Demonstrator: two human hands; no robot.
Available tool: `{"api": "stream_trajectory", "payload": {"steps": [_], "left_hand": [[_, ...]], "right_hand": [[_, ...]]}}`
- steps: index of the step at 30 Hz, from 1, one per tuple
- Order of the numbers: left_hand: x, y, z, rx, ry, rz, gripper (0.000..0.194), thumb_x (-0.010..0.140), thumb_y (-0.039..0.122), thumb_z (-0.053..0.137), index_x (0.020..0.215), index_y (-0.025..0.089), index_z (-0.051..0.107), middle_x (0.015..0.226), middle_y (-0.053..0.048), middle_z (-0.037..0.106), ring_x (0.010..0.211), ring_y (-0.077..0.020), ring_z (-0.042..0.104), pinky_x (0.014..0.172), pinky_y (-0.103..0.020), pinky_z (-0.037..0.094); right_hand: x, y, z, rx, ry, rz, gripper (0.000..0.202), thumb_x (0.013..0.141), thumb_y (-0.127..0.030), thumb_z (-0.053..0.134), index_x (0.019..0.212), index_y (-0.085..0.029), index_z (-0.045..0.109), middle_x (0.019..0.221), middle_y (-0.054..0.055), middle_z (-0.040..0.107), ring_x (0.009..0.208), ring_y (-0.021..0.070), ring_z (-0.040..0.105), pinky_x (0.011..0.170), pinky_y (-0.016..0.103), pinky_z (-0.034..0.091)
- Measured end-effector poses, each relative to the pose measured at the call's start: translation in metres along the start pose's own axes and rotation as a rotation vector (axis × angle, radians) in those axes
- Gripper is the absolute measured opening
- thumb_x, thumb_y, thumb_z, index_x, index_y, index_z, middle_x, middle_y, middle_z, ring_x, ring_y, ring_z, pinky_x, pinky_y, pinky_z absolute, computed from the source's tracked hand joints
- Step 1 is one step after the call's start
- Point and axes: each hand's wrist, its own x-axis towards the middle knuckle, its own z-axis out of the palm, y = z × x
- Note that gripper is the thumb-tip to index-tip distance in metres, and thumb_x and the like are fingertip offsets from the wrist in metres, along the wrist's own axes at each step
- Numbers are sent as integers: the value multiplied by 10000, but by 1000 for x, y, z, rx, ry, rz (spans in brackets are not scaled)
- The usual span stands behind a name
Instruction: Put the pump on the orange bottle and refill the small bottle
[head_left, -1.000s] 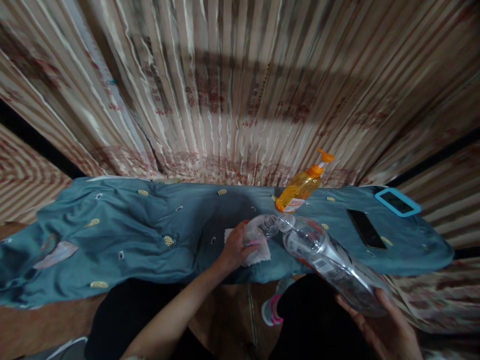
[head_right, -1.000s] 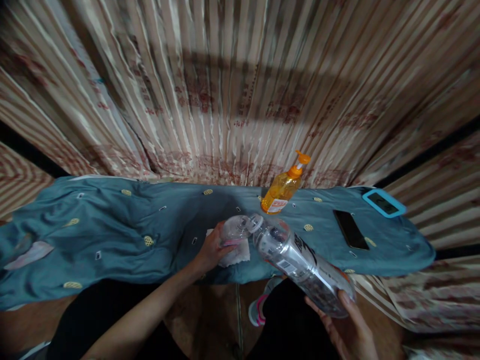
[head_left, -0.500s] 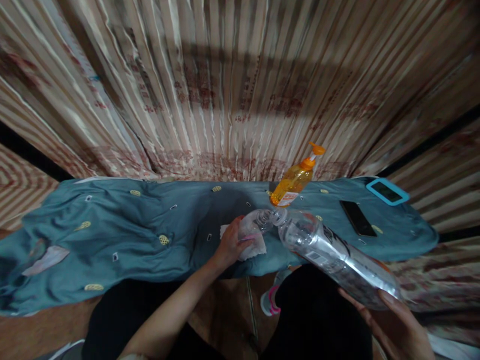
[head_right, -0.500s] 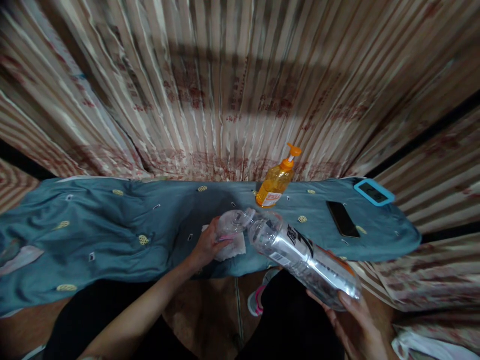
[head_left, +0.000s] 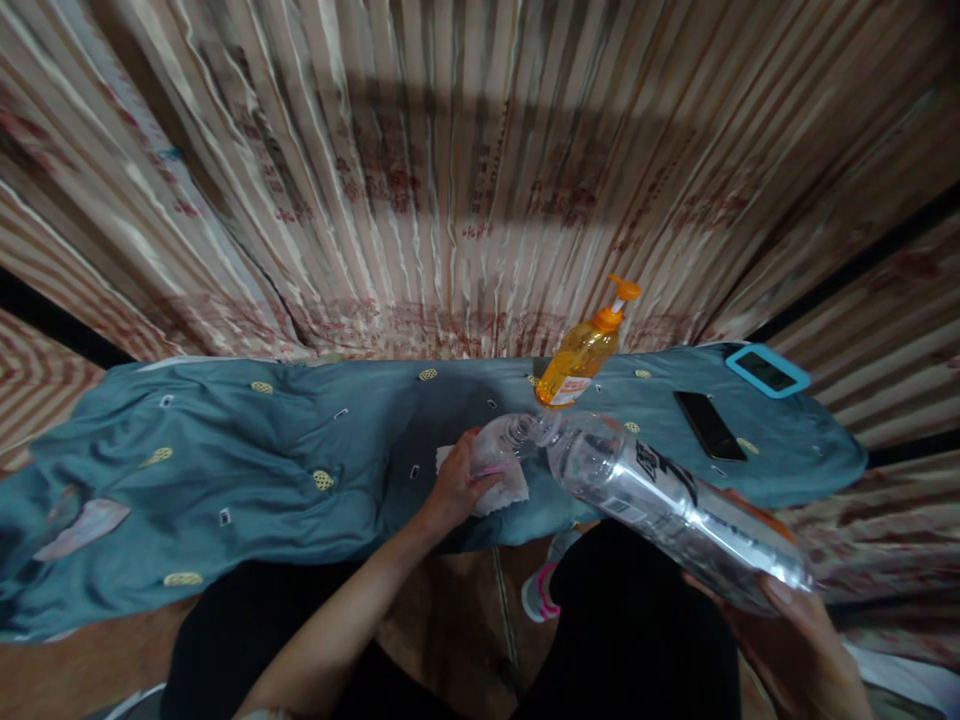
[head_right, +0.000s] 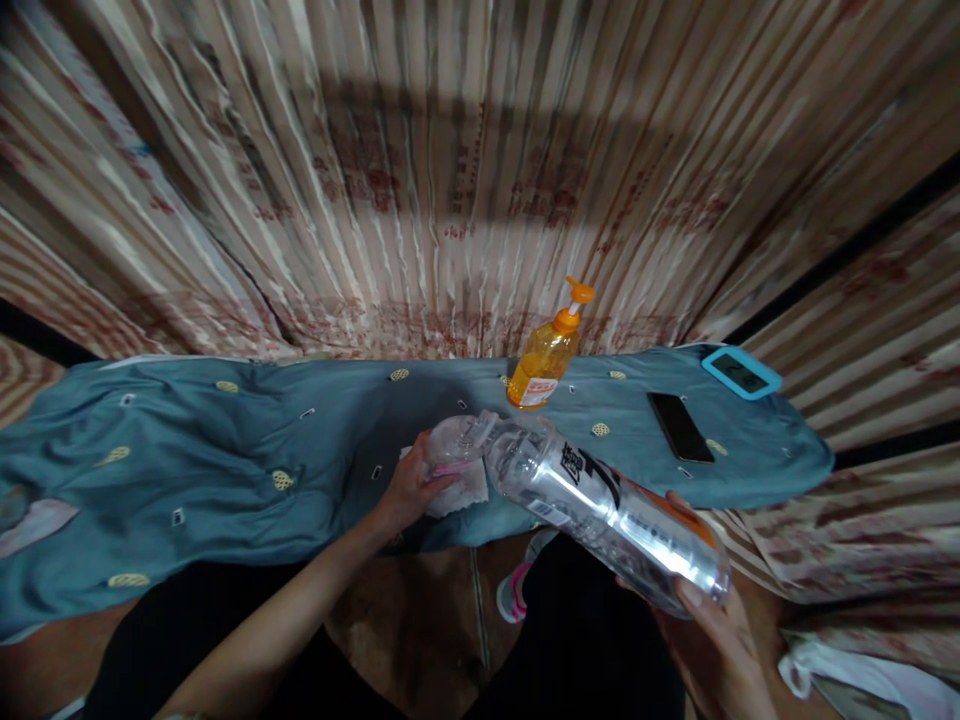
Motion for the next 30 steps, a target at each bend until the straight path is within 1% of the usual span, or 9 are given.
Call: {"api": "stream_trajectory", "payload": {"steps": [3,5,9,11,15,18,23,27,30], "left_hand": [[0,2,-2,8,4,13,608,861,456,843,1372,233,601,1281,-99,755,1223,-336,726,1117,-506,578],[0,3,-2,15,2,21,593,866,448,843,1364,235,600,1260,-92,759,1210,-327,729,1097,-490,588],[1,5,-2,47,-10,0,579,864,386,834,1361,228,583,1247,-83,758,1199,-318,734,1087,-476,592],[1,5,-1,52,-13,-3,575,859,377,831,1353,225,578,1245,-86,755,1196,-323,736,1084,-478,595],[2,6,-2,27,-5,7,572,857,398,835,1340,229,579,1241,-86,750,1202,-322,732,1088,-478,589],[2,7,-3,17,-14,-2,568,860,414,835,1332,222,584,1243,-90,749,1201,-322,729,1086,-479,586],[2,11,-4,31,-10,-29,563,855,424,842,1326,240,593,1242,-76,752,1193,-314,725,1082,-467,584],[2,12,-4,35,-9,-24,536,866,434,825,1311,234,603,1198,-68,753,1143,-303,738,1055,-455,595],[2,11,-3,27,-12,-13,558,864,454,839,1322,239,604,1195,-67,753,1140,-305,736,1057,-454,594]], "right_hand": [[-2,1,1,17,25,-10,1060,641,-637,970,1597,-407,574,1763,24,392,1550,441,442,901,399,681],[-4,2,2,16,26,-23,1056,659,-635,960,1607,-390,566,1764,45,386,1543,465,443,983,496,661],[-6,3,0,-18,30,-81,1026,652,-651,950,1574,-385,587,1715,26,468,1624,422,329,989,423,655],[-6,4,-2,-19,37,-118,969,685,-619,942,1559,-385,595,1690,30,502,1590,402,400,983,423,656],[-4,5,-5,-26,29,-139,912,724,-588,932,1546,-354,613,1617,88,575,1408,417,600,1028,544,632],[-4,3,-4,-26,13,-140,916,694,-585,948,1518,-329,640,1610,104,574,1394,427,603,1034,556,626],[-7,2,-1,-28,35,-147,763,772,-564,892,1449,-281,683,1587,132,587,1405,425,592,1033,542,623],[-7,4,-5,-47,27,-136,841,745,-589,917,1489,-298,656,1633,124,545,1356,411,626,1006,502,637],[-7,5,-8,-63,21,-135,823,770,-578,901,1500,-301,641,1621,116,562,1370,397,626,993,466,643]]}}
